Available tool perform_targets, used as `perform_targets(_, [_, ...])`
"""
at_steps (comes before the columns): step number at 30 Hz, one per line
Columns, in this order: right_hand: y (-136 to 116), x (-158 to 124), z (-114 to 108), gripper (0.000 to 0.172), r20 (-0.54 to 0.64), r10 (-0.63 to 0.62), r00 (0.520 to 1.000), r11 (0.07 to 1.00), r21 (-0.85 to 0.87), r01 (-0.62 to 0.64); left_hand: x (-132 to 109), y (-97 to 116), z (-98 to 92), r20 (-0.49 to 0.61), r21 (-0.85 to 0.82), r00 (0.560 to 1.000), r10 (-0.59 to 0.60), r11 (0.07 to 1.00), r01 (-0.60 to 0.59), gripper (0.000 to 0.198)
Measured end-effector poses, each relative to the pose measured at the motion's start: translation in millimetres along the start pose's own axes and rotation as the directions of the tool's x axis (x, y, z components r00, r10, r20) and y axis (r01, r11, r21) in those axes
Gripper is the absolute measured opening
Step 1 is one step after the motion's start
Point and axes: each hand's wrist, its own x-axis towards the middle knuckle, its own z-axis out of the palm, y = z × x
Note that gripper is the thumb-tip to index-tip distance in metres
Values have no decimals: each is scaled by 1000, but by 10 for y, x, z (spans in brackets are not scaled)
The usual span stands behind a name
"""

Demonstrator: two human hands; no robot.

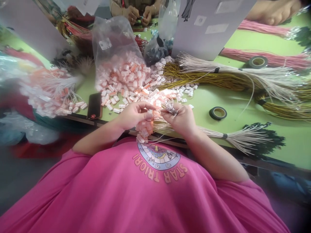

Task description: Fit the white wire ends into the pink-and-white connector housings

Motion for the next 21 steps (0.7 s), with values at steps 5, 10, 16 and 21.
perform_targets(5, [-22, -16, 11, 18, -6, 0, 1000, 997, -73, 0, -1, -11, 12, -52, -11, 999, 2, 1000, -3, 26])
perform_targets(10, [-52, -20, 10, 16, 18, -19, 1000, 997, -75, 20, 1, -8, 20, -85, 8, 996, 25, 1000, -24, 25])
perform_targets(16, [-57, -18, 18, 18, 39, -21, 999, 1000, -11, 21, 8, -37, 78, -104, 81, 992, 73, 995, -65, 25])
perform_targets(21, [-19, -26, 56, 20, 44, 22, 999, 999, 23, -23, 16, -61, 159, -74, 65, 991, 115, 992, -111, 22])
